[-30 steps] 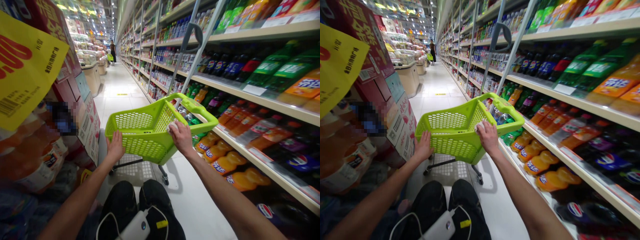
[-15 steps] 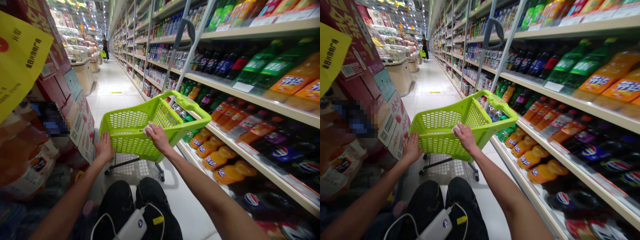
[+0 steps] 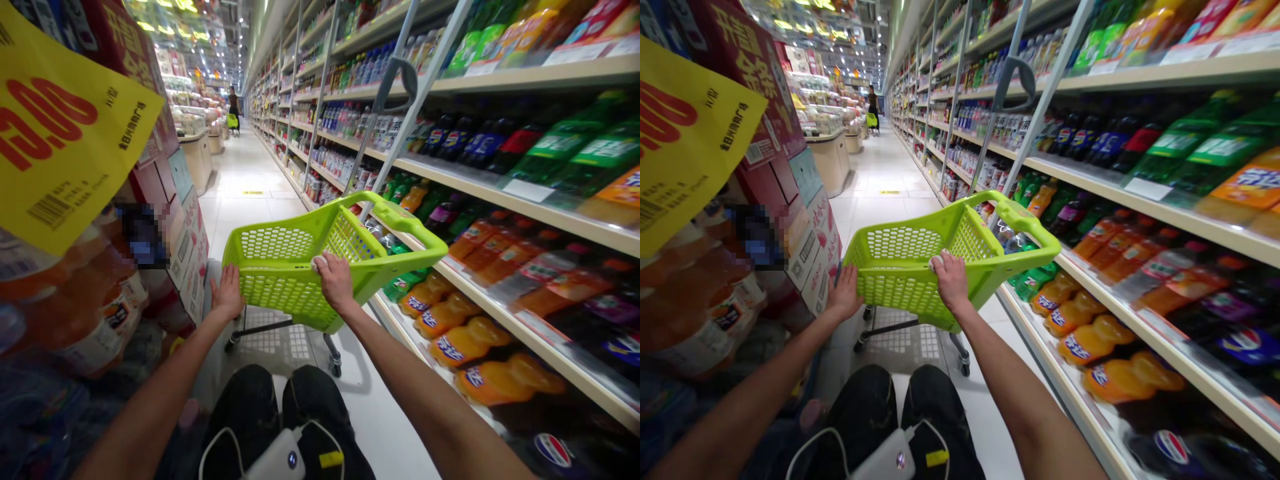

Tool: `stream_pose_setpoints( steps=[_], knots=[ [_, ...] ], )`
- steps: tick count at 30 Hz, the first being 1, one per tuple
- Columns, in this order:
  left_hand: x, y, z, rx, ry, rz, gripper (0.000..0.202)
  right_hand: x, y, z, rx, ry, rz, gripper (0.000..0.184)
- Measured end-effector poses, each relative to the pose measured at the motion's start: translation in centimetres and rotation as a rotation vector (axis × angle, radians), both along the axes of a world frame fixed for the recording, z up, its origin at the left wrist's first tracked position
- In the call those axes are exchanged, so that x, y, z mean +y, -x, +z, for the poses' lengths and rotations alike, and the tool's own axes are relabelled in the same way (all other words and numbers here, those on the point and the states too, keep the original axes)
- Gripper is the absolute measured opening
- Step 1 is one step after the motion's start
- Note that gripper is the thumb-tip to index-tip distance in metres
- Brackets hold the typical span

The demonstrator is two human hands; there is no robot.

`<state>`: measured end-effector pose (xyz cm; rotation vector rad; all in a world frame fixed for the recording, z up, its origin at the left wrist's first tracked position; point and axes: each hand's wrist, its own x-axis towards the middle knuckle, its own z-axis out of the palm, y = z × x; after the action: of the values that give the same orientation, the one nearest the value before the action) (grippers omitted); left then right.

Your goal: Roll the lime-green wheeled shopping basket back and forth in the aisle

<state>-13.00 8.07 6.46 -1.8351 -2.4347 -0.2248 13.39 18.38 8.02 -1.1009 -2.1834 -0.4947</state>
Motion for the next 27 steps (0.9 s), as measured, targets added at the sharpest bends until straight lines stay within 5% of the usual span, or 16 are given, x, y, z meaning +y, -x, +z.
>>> stream_pose_setpoints(
  steps=[10, 19, 23, 27],
  knots=[
    [-0.1, 0.4, 0.4, -0.094, -0.025, -0.029, 0.076, -2.0, 6.4, -1.3, 0.219, 0.160, 0.221, 0.032],
    [-2.6, -0.5, -2.3, -0.334, -0.328, -0.118, 0.055, -5.9, 9.9, 0.5, 0.788, 0.371, 0.366, 0.035],
    [-2.0, -0.2, -1.1, -0.727, -0.445, -0.076, 0.044, -7.7, 11.9, 0.4, 0.971, 0.583, 0.322, 0.033],
    [-1.7, -1.9, 1.3, -1.474, -0.474, -0.031, 0.037, -9.0, 13.3, -0.4, 0.972, 0.597, 0.345, 0.030]
  ],
)
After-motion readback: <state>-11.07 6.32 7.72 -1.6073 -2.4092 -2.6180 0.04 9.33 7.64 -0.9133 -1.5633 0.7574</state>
